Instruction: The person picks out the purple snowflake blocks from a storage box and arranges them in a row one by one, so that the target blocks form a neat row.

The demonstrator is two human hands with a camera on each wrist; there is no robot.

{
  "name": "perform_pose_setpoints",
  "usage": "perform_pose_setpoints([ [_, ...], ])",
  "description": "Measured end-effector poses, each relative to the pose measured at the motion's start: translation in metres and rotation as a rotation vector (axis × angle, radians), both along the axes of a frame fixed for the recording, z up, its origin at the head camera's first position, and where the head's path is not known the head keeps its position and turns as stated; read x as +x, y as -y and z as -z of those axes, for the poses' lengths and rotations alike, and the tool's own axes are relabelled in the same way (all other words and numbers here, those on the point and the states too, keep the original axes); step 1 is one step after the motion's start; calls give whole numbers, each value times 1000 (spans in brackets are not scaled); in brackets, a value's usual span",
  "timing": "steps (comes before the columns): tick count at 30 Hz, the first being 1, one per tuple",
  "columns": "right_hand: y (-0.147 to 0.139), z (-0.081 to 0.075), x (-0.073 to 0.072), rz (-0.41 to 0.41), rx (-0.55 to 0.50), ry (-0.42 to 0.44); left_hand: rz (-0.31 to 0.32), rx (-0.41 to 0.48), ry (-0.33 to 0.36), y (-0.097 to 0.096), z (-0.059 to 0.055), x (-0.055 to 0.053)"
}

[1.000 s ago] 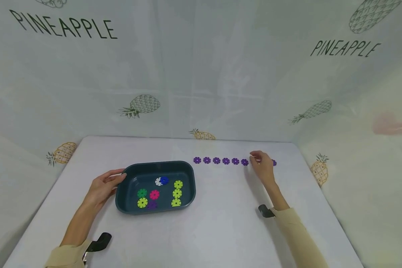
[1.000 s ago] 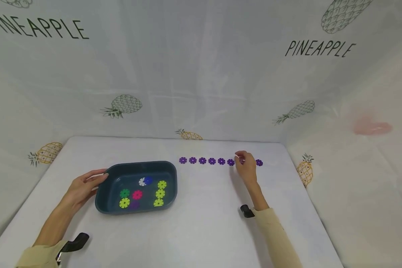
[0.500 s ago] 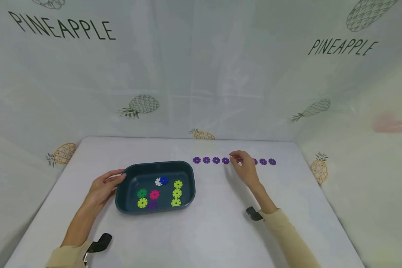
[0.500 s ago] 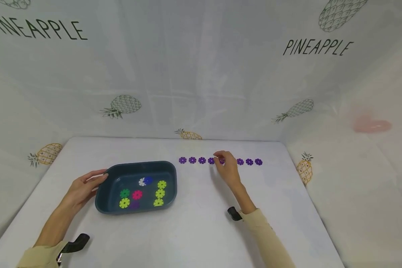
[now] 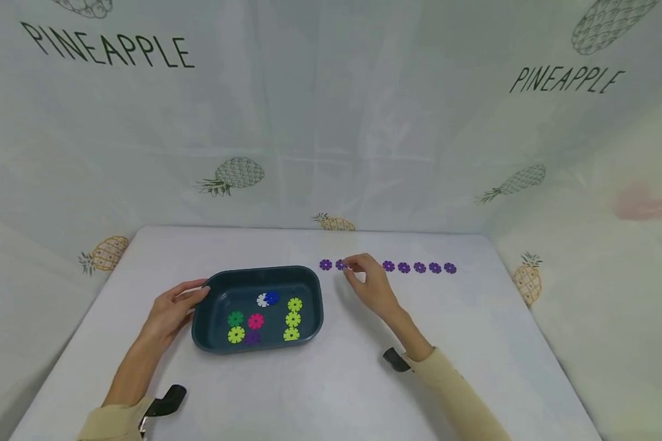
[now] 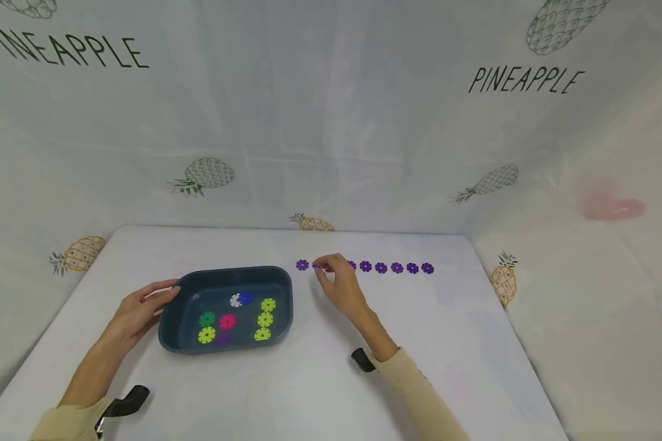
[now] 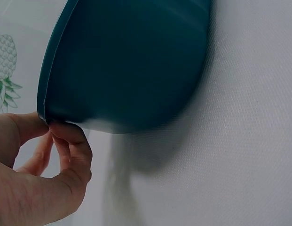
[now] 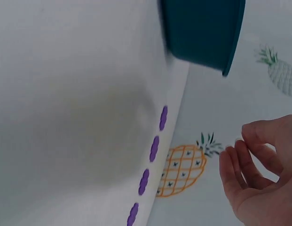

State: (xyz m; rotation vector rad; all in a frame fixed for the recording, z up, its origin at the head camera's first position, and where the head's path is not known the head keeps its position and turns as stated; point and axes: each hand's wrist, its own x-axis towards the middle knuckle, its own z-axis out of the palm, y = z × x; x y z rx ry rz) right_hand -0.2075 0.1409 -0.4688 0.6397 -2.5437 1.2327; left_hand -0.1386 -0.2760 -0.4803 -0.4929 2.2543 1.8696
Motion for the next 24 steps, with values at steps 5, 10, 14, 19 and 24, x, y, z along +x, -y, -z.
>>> perform_pose_setpoints([
  [5,18,1,6,-79,26,2,5,3,-12,1,0,1],
  [10,32,2,13,-170,43,-17,18,12,-9,0,2,1],
  [14,45,2,17,-258,25,-33,5,21,-1,0,1,1],
  [19,63,4,20,-340,21,-62,-1,21,-7,-1,0,1],
  [24,80,8,25,-415,37,-79,-1,20,6,-1,-1,1],
])
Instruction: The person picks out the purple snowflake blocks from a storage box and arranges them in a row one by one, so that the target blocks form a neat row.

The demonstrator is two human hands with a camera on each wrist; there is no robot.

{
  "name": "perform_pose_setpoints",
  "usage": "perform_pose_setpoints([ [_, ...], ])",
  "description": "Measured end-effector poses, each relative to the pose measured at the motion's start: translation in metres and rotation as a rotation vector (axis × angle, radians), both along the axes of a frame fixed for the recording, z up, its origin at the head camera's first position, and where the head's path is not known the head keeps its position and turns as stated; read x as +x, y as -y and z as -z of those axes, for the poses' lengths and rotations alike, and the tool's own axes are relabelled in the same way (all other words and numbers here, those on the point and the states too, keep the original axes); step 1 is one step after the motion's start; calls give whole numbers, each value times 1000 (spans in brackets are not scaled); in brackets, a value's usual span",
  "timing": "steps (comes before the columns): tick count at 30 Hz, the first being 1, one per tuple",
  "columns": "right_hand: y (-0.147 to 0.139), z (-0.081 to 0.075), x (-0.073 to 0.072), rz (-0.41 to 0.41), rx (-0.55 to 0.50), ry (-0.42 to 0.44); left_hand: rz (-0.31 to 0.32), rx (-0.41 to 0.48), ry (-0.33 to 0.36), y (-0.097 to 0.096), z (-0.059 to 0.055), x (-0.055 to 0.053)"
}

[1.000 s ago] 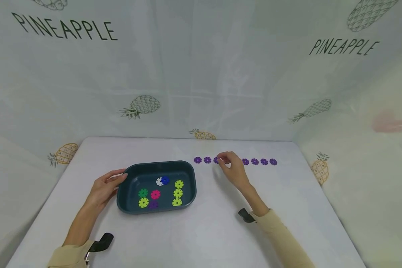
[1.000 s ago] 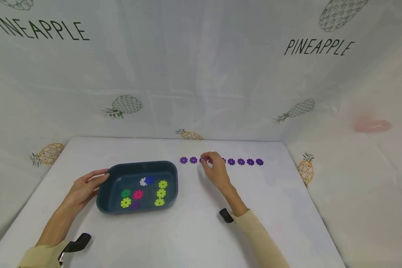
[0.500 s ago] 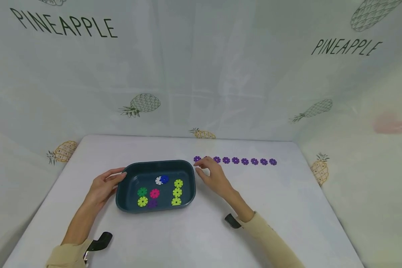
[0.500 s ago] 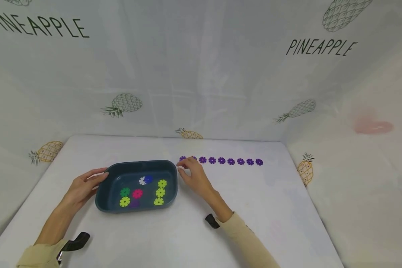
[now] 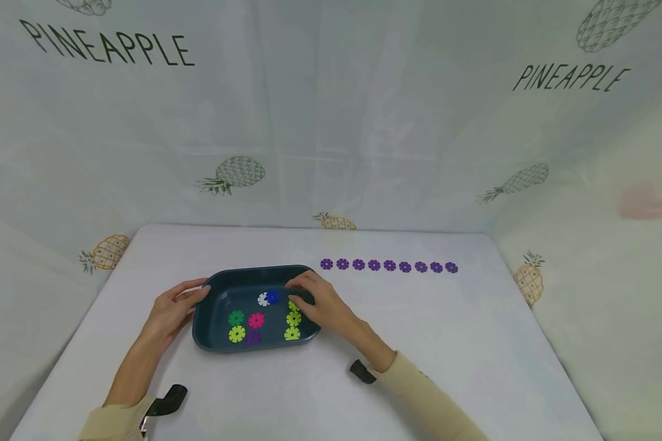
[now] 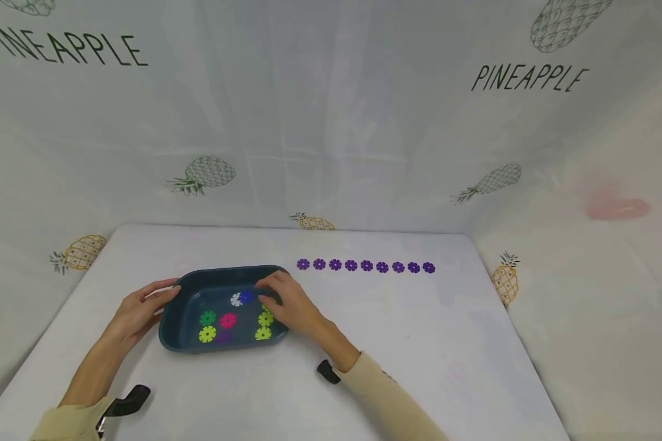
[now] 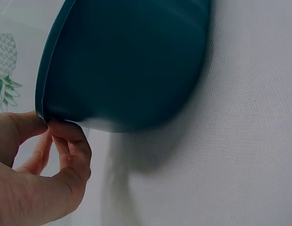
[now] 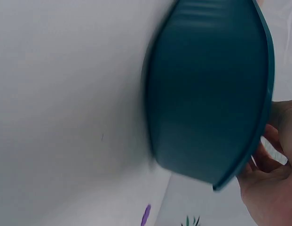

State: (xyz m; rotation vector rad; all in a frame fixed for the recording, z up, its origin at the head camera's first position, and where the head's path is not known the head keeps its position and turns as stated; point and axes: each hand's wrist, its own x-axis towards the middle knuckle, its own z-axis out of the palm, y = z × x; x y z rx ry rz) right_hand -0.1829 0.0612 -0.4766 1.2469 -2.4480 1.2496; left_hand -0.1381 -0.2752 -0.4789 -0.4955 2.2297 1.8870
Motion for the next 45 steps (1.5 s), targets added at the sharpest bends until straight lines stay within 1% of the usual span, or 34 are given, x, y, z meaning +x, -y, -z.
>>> perform_pose_setpoints([
  [6,16,4,5,-70,14,72,0,9,-2,0,0,1],
  [9,25,5,8,-104,33,80,-3,13,-1,0,1,2],
  [13,35,6,11,-127,86,87,-2,13,0,-1,2,2],
  [17,42,5,15,-159,131,136,4,-4,5,-2,3,2],
  [21,48,4,14,-222,219,161,6,-17,4,-1,1,2],
  [23,52,3,13,-244,283,159,6,-16,1,-1,1,2],
  [26,57,4,11,-287,347,151,-5,-10,-3,2,0,4],
  [29,61,5,10,-297,414,141,-11,9,-21,4,1,5],
  [33,66,10,7,-307,506,93,-12,37,-37,6,3,6],
  [36,68,16,6,-323,518,88,-6,44,-27,5,5,6],
  [39,69,20,5,-334,495,114,2,36,-22,3,5,6],
  [43,68,20,4,-324,467,113,4,26,-26,1,4,4],
  [45,67,20,3,-322,452,96,4,24,-22,0,4,3],
])
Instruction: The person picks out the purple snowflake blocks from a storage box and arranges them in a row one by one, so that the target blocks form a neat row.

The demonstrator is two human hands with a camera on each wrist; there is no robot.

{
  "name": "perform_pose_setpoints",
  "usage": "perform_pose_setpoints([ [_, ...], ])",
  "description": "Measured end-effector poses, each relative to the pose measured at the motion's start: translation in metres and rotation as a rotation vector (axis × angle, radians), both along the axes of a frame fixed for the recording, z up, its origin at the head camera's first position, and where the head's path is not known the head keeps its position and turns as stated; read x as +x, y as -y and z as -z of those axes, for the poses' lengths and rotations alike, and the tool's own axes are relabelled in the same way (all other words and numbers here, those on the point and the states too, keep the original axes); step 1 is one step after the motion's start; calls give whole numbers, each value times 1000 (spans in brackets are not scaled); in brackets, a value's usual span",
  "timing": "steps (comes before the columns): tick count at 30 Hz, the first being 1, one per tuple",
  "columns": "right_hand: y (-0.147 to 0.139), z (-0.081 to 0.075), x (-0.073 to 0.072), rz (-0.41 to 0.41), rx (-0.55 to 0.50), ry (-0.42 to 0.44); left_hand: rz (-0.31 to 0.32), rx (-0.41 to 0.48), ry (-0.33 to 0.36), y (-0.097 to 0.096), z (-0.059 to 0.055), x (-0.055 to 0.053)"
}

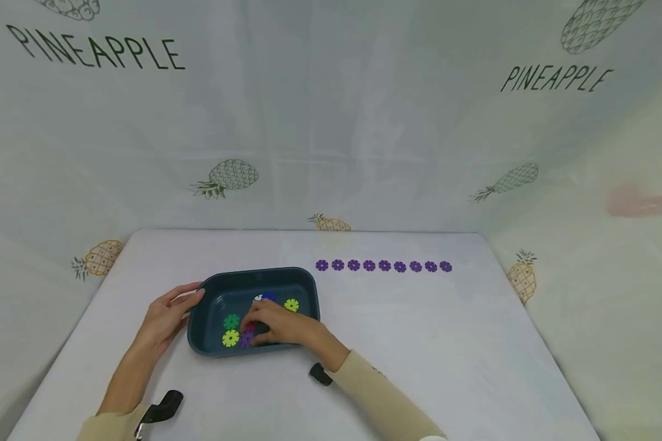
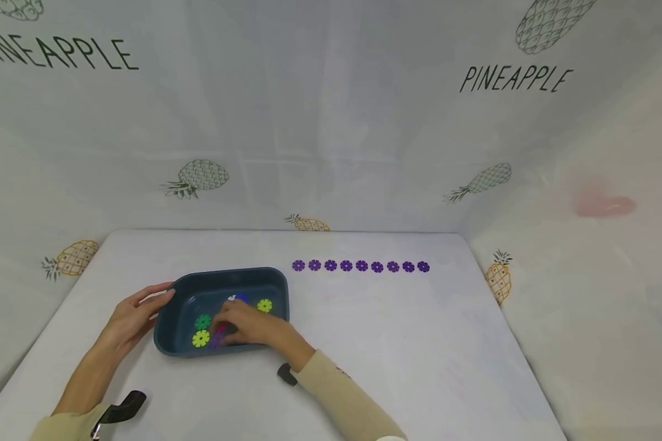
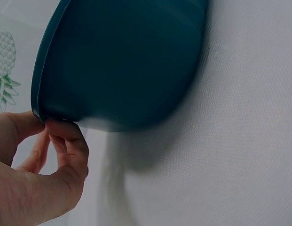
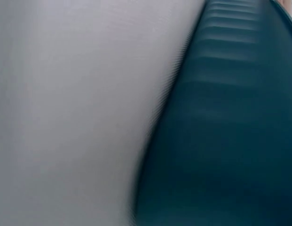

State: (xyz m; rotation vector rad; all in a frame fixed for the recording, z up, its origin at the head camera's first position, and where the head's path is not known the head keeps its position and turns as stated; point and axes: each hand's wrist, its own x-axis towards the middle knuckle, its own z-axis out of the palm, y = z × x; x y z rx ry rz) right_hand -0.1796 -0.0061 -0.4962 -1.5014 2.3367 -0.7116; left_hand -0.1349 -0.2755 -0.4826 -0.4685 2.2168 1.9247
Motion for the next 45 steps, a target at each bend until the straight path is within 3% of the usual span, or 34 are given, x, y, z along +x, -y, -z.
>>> perform_pose_setpoints([
  [7,-1,-2,-1,26,-102,-7,0,-3,8,0,2,-1],
  [17,-8,-7,0,171,-423,-47,3,5,3,0,1,-1],
  [23,-20,-10,-9,268,-561,-176,9,1,5,-4,2,-3],
  [26,-32,-10,-16,344,-609,-195,14,2,5,-4,2,-3],
  [32,-50,-7,-24,428,-626,-82,-8,-6,16,0,1,-1],
  [38,-67,-8,-28,617,-696,62,-1,5,19,0,2,-2],
  [45,-86,-8,-29,754,-760,201,-14,38,32,1,4,-3],
])
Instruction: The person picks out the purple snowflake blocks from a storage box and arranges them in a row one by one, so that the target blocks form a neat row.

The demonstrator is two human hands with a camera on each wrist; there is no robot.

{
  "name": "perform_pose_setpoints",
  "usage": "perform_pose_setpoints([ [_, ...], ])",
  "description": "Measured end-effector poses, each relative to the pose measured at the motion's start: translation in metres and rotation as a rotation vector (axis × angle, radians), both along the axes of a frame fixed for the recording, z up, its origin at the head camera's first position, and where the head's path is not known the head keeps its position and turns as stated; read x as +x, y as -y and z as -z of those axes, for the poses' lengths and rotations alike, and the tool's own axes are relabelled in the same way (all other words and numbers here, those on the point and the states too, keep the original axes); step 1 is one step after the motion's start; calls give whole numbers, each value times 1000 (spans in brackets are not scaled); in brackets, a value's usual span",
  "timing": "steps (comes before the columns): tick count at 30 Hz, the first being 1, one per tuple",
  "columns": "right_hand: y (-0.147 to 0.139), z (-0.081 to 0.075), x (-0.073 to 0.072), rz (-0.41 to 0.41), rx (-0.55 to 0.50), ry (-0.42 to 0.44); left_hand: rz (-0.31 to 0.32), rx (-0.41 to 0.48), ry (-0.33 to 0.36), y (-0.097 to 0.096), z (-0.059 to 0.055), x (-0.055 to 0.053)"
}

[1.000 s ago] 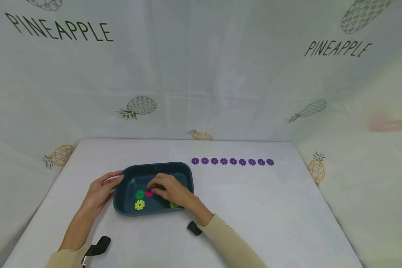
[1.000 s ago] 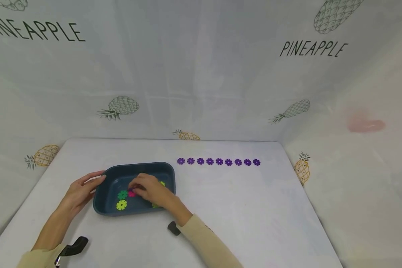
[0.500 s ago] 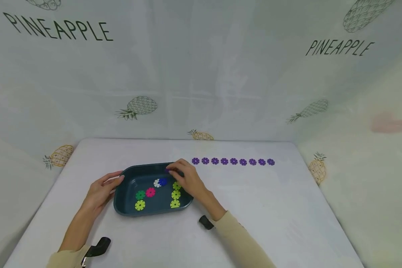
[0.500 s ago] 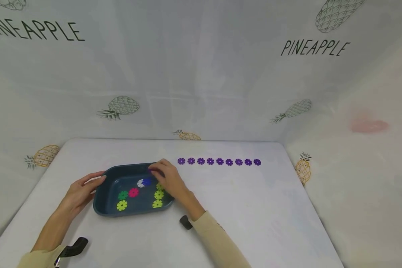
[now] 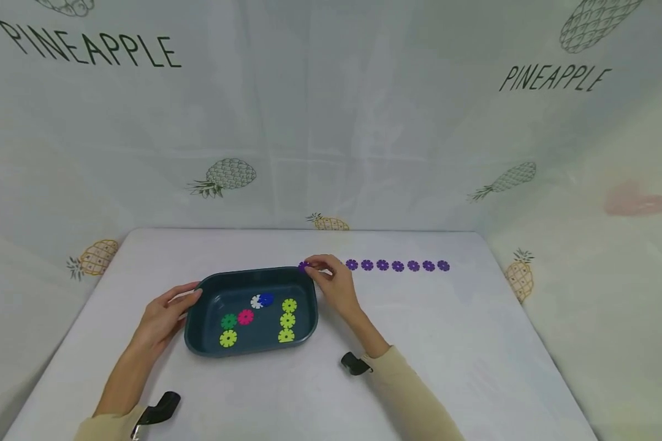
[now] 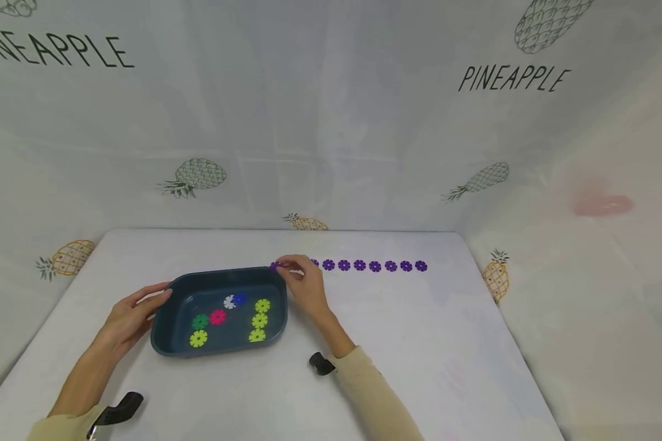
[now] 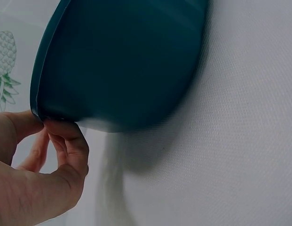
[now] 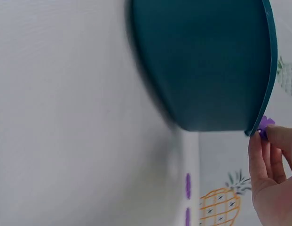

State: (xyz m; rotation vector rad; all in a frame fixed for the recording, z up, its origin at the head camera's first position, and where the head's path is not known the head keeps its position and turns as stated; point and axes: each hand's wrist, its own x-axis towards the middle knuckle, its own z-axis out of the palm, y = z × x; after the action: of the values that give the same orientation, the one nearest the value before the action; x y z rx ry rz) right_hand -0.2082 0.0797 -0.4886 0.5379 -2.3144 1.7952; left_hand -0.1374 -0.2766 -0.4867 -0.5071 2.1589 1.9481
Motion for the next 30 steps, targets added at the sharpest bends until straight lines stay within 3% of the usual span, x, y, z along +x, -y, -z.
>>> perform_pose_setpoints([
  [7,-19,9,-4,37,-83,54,-4,7,-3,0,-2,1],
  [15,-48,13,-10,114,-105,88,-8,10,-9,0,-2,3],
  [24,-83,6,-14,206,-163,164,-2,2,-6,0,0,2],
  [30,-109,3,-17,255,-279,248,-2,-5,-14,-1,-1,1],
])
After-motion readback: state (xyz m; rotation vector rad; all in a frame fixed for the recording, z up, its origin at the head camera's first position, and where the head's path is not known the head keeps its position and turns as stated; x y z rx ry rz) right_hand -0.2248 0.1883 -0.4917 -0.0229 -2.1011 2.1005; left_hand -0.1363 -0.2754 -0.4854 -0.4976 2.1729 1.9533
